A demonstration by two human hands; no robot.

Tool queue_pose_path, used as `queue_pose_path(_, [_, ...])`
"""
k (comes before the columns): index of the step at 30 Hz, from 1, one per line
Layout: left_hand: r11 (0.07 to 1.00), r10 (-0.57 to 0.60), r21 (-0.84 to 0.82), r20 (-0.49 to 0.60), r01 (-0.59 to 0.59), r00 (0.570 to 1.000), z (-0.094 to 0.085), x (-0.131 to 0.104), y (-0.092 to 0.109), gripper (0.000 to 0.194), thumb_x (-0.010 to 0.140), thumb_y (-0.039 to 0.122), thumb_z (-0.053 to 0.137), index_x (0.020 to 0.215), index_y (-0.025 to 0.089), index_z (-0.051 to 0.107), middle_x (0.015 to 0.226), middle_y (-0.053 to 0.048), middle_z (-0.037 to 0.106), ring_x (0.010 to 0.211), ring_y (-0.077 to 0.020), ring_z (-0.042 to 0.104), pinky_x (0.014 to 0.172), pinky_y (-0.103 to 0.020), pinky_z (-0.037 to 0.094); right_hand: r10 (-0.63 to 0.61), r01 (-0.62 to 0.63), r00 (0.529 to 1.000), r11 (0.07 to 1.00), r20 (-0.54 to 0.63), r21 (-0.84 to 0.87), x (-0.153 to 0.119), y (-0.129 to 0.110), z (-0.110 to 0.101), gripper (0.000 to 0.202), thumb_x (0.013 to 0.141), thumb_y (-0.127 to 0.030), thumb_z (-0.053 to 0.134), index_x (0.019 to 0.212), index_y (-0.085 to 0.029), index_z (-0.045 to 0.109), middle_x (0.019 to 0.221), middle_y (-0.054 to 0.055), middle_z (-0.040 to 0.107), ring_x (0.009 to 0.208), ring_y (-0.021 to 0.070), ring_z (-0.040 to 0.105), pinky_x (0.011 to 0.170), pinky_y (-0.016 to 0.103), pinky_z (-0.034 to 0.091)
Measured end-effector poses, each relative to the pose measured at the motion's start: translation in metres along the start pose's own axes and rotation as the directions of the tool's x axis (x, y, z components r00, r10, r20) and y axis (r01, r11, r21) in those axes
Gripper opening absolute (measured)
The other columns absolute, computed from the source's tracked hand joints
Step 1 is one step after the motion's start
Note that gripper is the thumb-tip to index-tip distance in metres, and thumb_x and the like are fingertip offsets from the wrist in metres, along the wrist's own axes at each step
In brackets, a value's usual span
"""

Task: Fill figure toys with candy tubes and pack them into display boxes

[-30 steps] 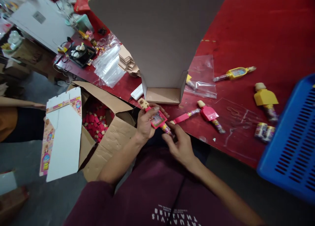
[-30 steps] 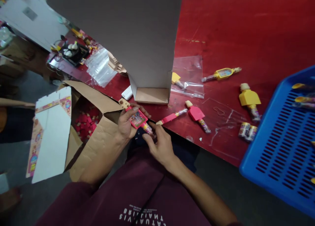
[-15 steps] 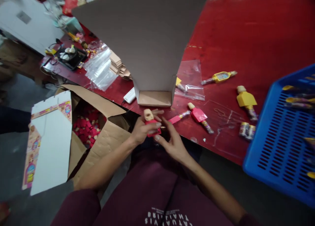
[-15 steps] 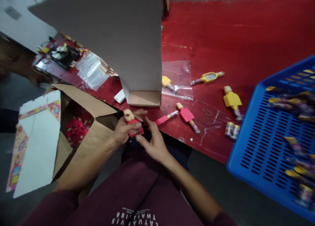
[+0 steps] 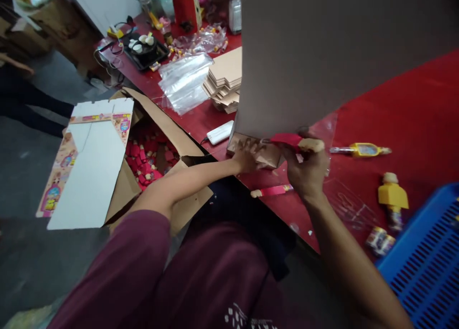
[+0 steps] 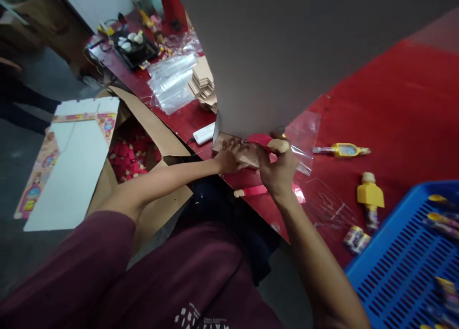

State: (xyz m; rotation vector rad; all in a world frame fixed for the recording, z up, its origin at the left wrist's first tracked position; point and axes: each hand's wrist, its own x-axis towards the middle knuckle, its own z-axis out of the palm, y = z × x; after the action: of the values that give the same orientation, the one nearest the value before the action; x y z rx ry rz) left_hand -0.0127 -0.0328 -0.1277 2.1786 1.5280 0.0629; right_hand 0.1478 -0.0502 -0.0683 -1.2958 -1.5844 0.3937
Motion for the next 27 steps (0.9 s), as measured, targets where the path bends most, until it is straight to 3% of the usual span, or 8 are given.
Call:
queue_pose_path(2, [0.998, 0.001, 0.06, 0.03, -0.003, 1.0, 0.013, 0.007, 0.007, 0.075, 0.089, 0.054, 0.05, 0.151, 0.017, 0.029, 0.161, -0.014, 0.014, 0.146, -0.044, 0.0, 0.112, -0.069, -0.001, -0.004, 0.007, 0.996, 0.999, 0.086, -0.034, 0.011, 0.008, 0.021, 0.028, 0.082, -0.046, 0.065, 0.081, -0.02, 0.054, 0.078, 0.006, 0.061, 0.072, 0.0216, 0.06, 0.071, 0.038, 0.049])
queue_pose_path(4, [0.996, 0.008, 0.087, 0.034, -0.011, 0.999, 0.027, 0.01, 0.016, 0.071, 0.092, 0.052, 0.046, 0.151, 0.016, 0.03, 0.161, -0.013, 0.013, 0.145, -0.0451, -0.004, 0.111, -0.07, -0.003, -0.003, 0.017, 0.985, 0.997, 0.174, -0.08, 0.016, 0.019, 0.04, 0.029, 0.083, -0.048, 0.063, 0.083, -0.019, 0.057, 0.079, 0.007, 0.064, 0.073, 0.023, 0.062, 0.072, 0.039, 0.049])
queue_pose_path(7, [0.997, 0.007, 0.081, 0.019, -0.009, 1.0, 0.043, 0.013, 0.025, 0.06, 0.093, 0.038, 0.047, 0.147, 0.014, 0.039, 0.159, -0.013, 0.022, 0.146, -0.0434, -0.004, 0.113, -0.067, -0.006, 0.021, 0.02, 0.956, 0.991, 0.293, -0.134, 0.015, 0.038, 0.059, 0.031, 0.083, -0.047, 0.062, 0.087, -0.017, 0.06, 0.079, 0.01, 0.066, 0.074, 0.0254, 0.064, 0.071, 0.04, 0.049])
queue_pose_path(11, [0.998, -0.005, -0.062, -0.066, 0.001, 0.998, 0.055, 0.018, 0.024, 0.055, 0.088, 0.03, 0.055, 0.139, 0.009, 0.051, 0.152, -0.017, 0.036, 0.146, -0.0426, 0.005, 0.117, -0.063, -0.003, -0.01, 0.069, 0.923, 0.988, 0.385, -0.139, 0.01, 0.05, 0.065, 0.029, 0.084, -0.042, 0.06, 0.094, -0.015, 0.062, 0.088, 0.014, 0.068, 0.083, 0.0286, 0.065, 0.074, 0.042, 0.05])
queue_pose_path(15, [0.996, 0.006, -0.092, -0.121, -0.017, 0.993, 0.058, 0.017, 0.023, 0.049, 0.089, 0.025, 0.052, 0.134, 0.004, 0.055, 0.148, -0.021, 0.04, 0.145, -0.0424, 0.013, 0.117, -0.062, 0.0, -0.057, 0.121, 0.893, 0.986, 0.447, -0.116, 0.01, 0.047, 0.064, 0.029, 0.085, -0.038, 0.057, 0.1, -0.014, 0.063, 0.093, 0.015, 0.068, 0.085, 0.0282, 0.066, 0.076, 0.041, 0.05])
queue_pose_path(20, [0.984, 0.046, 0.171, -0.003, -0.045, 0.999, 0.053, 0.011, 0.029, 0.049, 0.095, 0.025, 0.04, 0.14, 0.006, 0.048, 0.15, -0.02, 0.038, 0.143, -0.0401, 0.023, 0.117, -0.062, 0.008, -0.029, 0.138, 0.873, 0.972, 0.487, -0.189, 0.02, 0.044, 0.075, 0.038, 0.086, -0.046, 0.058, 0.101, -0.012, 0.064, 0.089, 0.015, 0.069, 0.078, 0.027, 0.065, 0.071, 0.038, 0.048])
queue_pose_path(24, [0.972, 0.038, 0.233, -0.003, -0.036, 0.999, 0.048, 0.008, 0.03, 0.05, 0.098, 0.034, 0.035, 0.142, 0.013, 0.046, 0.149, -0.015, 0.042, 0.142, -0.0385, 0.026, 0.115, -0.065, 0.013, 0.025, 0.114, 0.848, 0.967, 0.529, -0.228, 0.033, 0.04, 0.092, 0.043, 0.089, -0.055, 0.053, 0.092, -0.014, 0.064, 0.08, 0.013, 0.069, 0.069, 0.0253, 0.063, 0.064, 0.034, 0.045])
queue_pose_path(27, [0.972, 0.052, 0.228, -0.016, -0.047, 0.999, 0.047, 0.007, 0.029, 0.05, 0.098, 0.03, 0.036, 0.144, 0.012, 0.043, 0.151, -0.014, 0.039, 0.143, -0.0388, 0.024, 0.115, -0.065, 0.015, 0.048, 0.139, 0.869, 0.931, 0.493, -0.337, 0.031, 0.031, 0.102, 0.043, 0.093, -0.053, 0.047, 0.096, -0.014, 0.064, 0.084, 0.013, 0.068, 0.069, 0.0242, 0.062, 0.062, 0.033, 0.044])
